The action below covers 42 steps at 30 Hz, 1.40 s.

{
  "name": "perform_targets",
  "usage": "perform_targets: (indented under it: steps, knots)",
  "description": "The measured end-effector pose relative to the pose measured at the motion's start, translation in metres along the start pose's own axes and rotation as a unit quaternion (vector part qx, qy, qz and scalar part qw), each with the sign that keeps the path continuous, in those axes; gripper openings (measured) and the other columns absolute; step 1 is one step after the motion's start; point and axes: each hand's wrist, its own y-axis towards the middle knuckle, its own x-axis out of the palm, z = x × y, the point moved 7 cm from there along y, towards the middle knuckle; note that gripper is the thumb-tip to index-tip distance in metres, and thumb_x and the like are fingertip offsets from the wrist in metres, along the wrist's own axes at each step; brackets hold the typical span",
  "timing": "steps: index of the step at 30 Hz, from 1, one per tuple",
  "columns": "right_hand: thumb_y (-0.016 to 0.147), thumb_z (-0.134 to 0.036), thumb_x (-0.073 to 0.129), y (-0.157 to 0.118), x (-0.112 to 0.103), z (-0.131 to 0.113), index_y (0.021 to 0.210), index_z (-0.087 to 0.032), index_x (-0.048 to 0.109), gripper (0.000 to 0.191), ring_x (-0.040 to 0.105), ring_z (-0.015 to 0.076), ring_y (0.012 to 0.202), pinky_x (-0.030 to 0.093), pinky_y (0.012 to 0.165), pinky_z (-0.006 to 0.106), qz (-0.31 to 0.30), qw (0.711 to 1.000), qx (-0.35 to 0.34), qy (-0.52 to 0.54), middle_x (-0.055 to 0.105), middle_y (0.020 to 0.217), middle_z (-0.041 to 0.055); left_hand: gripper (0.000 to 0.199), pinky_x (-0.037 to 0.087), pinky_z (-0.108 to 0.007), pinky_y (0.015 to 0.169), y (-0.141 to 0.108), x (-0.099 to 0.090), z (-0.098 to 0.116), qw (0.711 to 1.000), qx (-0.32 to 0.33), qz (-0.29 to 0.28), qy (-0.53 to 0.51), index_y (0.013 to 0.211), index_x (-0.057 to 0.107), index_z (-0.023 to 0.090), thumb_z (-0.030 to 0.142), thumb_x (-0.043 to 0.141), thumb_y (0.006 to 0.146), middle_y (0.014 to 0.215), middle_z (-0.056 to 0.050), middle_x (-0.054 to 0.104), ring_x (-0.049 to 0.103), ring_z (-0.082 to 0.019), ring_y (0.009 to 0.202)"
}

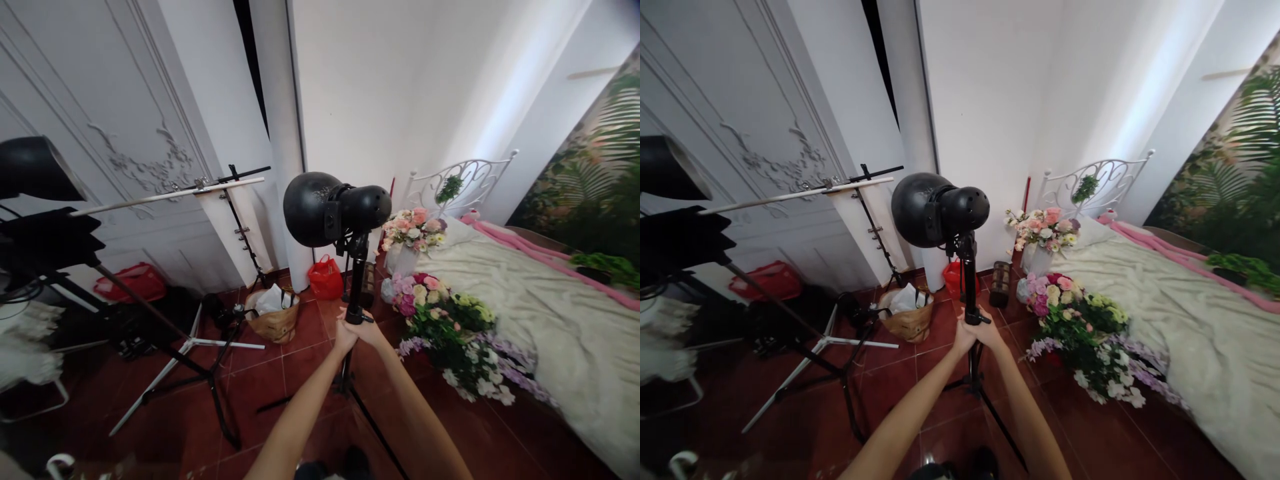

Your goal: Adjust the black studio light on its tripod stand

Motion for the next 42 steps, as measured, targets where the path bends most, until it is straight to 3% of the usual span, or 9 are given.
perform_targets:
  steps: [2,4,11,19,26,28,35,42]
  knots:
    - [0.064,-0.027,0.063,0.003,0.000,-0.001,0.082,-0.018,0.067,0.020,0.064,0.0207,0.088,0.045,0.089,0.039,-0.026,1.000,0.001,0.009,0.070,0.088,0.0049,0.017,0.048,-0.028,0.076,0.002,-0.001,-0.002,0.999,0.034,0.007,-0.006,0.075,0.060,0.014,0.020,0.066,0.060,0.083,-0.008,0.065,0.058,-0.020,0.081]
    - [0.064,-0.029,0.063,0.003,0.000,-0.001,0.081,-0.018,0.066,0.021,0.064,0.0208,0.086,0.046,0.088,0.040,-0.012,1.000,0.004,0.006,0.070,0.087,0.0051,0.015,0.049,-0.029,0.071,0.003,-0.001,-0.003,0.998,0.060,0.006,-0.012,0.072,0.059,0.014,0.021,0.066,0.060,0.078,-0.008,0.065,0.058,-0.020,0.075]
    - [0.063,-0.033,0.061,-0.003,0.000,-0.015,0.077,-0.018,0.060,0.021,0.062,0.0206,0.076,0.050,0.080,0.037,0.146,0.989,0.024,-0.013,0.067,0.080,0.0067,0.016,0.048,-0.027,0.068,0.003,-0.006,0.008,0.996,0.086,0.008,0.003,0.079,0.062,0.012,0.019,0.062,0.065,0.080,-0.009,0.065,0.057,-0.019,0.075]
    - [0.065,-0.032,0.060,0.023,-0.021,-0.093,0.075,-0.016,0.059,0.018,0.060,0.0173,0.069,0.050,0.069,0.030,0.139,0.990,-0.008,-0.037,0.066,0.073,0.0044,0.013,0.041,-0.021,0.053,-0.001,-0.008,0.003,0.997,0.061,0.000,0.054,0.060,0.057,0.011,0.022,0.064,0.062,0.060,-0.003,0.059,0.051,-0.012,0.056]
    - [0.066,-0.034,0.060,0.050,-0.032,-0.148,0.071,-0.017,0.059,0.018,0.058,0.0155,0.060,0.050,0.064,0.029,0.014,0.998,-0.038,-0.057,0.063,0.063,0.0018,0.020,0.037,-0.020,0.048,-0.004,-0.012,0.007,0.996,0.041,0.009,0.075,0.066,0.060,0.012,0.032,0.064,0.066,0.054,0.001,0.053,0.047,-0.010,0.051]
    - [0.066,-0.033,0.061,0.053,-0.036,-0.162,0.071,-0.017,0.060,0.017,0.058,0.0154,0.060,0.050,0.063,0.029,0.029,0.996,-0.046,-0.068,0.063,0.064,0.0021,0.023,0.036,-0.020,0.047,-0.004,-0.012,0.008,0.997,0.035,0.011,0.074,0.067,0.061,0.012,0.035,0.064,0.066,0.054,0.001,0.053,0.047,-0.010,0.050]
    - [0.068,-0.037,0.059,0.052,-0.050,-0.220,0.072,-0.015,0.059,0.022,0.059,0.0178,0.066,0.047,0.068,0.031,0.186,0.971,-0.073,-0.128,0.065,0.070,0.0050,0.027,0.033,-0.019,0.045,-0.005,-0.014,0.008,0.993,0.045,0.019,0.109,0.062,0.058,0.012,0.038,0.062,0.068,0.050,0.001,0.050,0.046,-0.009,0.047]
    - [0.070,-0.038,0.056,0.047,-0.049,-0.229,0.071,-0.015,0.058,0.023,0.059,0.0192,0.072,0.045,0.074,0.033,0.195,0.966,-0.085,-0.147,0.064,0.071,0.0052,0.028,0.035,-0.020,0.044,-0.002,-0.013,0.000,0.995,0.012,0.025,0.095,0.063,0.061,0.011,0.038,0.062,0.068,0.051,-0.001,0.054,0.050,-0.012,0.048]
